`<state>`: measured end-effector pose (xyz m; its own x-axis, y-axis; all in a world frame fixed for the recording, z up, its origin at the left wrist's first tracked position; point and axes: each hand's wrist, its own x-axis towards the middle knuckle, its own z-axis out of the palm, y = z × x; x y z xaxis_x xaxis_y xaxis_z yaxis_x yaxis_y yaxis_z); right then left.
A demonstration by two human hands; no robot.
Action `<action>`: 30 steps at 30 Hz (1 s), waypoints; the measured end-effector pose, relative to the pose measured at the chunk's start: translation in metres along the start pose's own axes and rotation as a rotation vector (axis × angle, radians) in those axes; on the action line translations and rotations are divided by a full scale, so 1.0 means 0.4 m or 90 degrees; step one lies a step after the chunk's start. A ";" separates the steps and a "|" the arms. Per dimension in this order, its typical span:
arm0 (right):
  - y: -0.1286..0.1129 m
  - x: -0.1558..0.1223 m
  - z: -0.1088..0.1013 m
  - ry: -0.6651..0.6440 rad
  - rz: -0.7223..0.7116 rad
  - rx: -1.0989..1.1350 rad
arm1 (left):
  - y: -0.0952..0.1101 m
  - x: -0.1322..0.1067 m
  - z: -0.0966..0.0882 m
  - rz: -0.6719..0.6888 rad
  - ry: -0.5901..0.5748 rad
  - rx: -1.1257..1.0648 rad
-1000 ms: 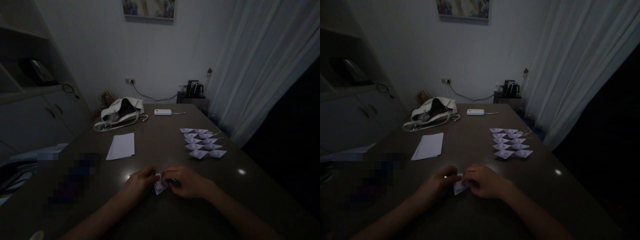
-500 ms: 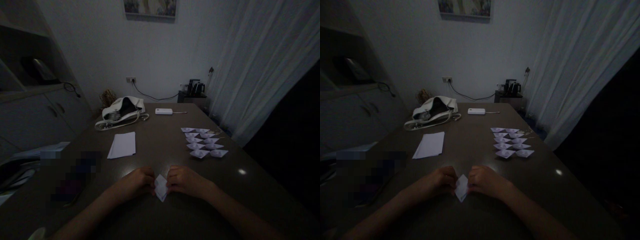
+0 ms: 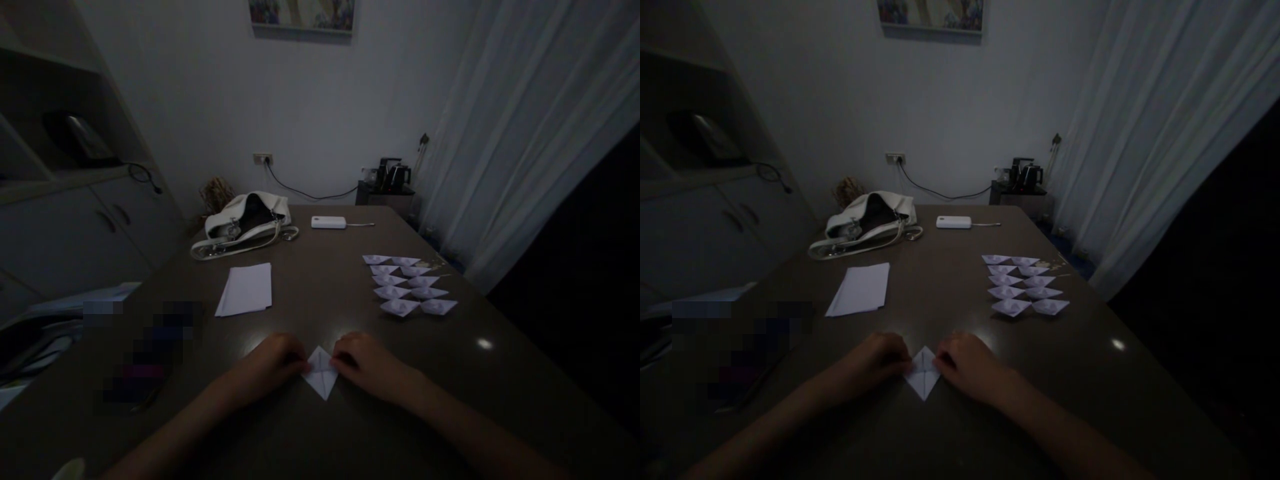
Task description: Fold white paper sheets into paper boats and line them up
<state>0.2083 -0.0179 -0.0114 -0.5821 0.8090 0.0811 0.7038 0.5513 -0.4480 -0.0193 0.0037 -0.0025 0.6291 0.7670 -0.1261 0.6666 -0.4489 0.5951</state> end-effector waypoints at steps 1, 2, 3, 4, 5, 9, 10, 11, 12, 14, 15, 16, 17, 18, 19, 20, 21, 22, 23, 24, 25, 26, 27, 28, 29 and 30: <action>-0.003 0.001 0.004 0.006 0.033 0.006 | 0.001 0.000 0.005 -0.024 0.011 -0.003; -0.005 0.001 0.008 0.010 0.058 0.012 | 0.003 0.000 0.009 -0.044 0.024 0.000; -0.008 0.002 0.011 0.014 0.076 0.018 | 0.007 0.000 0.013 -0.062 0.037 0.009; -0.012 0.002 0.013 0.022 0.088 0.025 | 0.010 -0.001 0.017 -0.076 0.047 0.021; -0.015 0.001 0.015 0.028 0.099 0.030 | 0.014 -0.001 0.019 -0.085 0.054 0.033; -0.022 0.001 0.021 0.042 0.131 0.031 | 0.011 0.000 0.017 -0.083 0.049 0.040; -0.022 0.001 0.022 0.043 0.133 0.029 | 0.006 0.001 0.016 -0.077 0.040 0.031; -0.023 0.002 0.023 0.045 0.133 0.026 | 0.001 0.001 0.014 -0.076 0.029 0.022; -0.023 0.003 0.024 0.046 0.131 0.025 | -0.003 0.002 0.013 -0.075 0.019 0.015; -0.026 0.005 0.026 0.046 0.122 0.026 | -0.007 0.002 0.014 -0.067 0.010 0.019; -0.028 0.006 0.027 0.046 0.116 0.027 | -0.005 0.001 0.015 -0.058 0.012 0.035; -0.031 0.006 0.028 0.048 0.111 0.027 | -0.002 0.000 0.017 -0.048 0.019 0.057; -0.034 0.007 0.029 0.050 0.109 0.025 | 0.004 -0.001 0.020 -0.038 0.028 0.084; -0.036 0.008 0.030 0.054 0.109 0.022 | 0.010 -0.003 0.023 -0.029 0.037 0.110; -0.039 0.008 0.031 0.056 0.111 0.018 | 0.016 -0.004 0.026 -0.027 0.046 0.132; -0.040 0.008 0.032 0.057 0.118 0.014 | 0.021 -0.006 0.029 -0.031 0.053 0.144; -0.042 0.008 0.033 0.055 0.126 0.009 | 0.025 -0.007 0.031 -0.041 0.058 0.145; -0.043 0.008 0.034 0.051 0.135 0.007 | 0.026 -0.007 0.032 -0.055 0.060 0.138; -0.043 0.008 0.034 0.047 0.145 0.006 | 0.026 -0.006 0.032 -0.073 0.061 0.125; -0.043 0.008 0.034 0.043 0.154 0.008 | 0.026 -0.005 0.031 -0.093 0.060 0.109; -0.043 0.007 0.033 0.040 0.159 0.012 | 0.025 -0.004 0.029 -0.113 0.059 0.093; -0.043 0.006 0.031 0.035 0.156 0.017 | 0.024 -0.002 0.026 -0.131 0.061 0.078; -0.044 0.006 0.029 0.029 0.150 0.024 | 0.025 -0.001 0.023 -0.146 0.063 0.067; -0.044 0.005 0.025 0.021 0.142 0.028 | 0.028 0.000 0.020 -0.156 0.064 0.060; -0.045 0.004 0.021 0.011 0.134 0.030 | 0.031 0.001 0.017 -0.161 0.068 0.059; -0.046 0.003 0.016 -0.002 0.130 0.027 | 0.036 0.002 0.015 -0.162 0.073 0.060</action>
<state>0.1920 -0.0283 -0.0086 -0.4298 0.9027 -0.0184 0.7896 0.3660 -0.4926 -0.0069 -0.0050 0.0010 0.3917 0.9047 -0.1679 0.8345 -0.2724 0.4791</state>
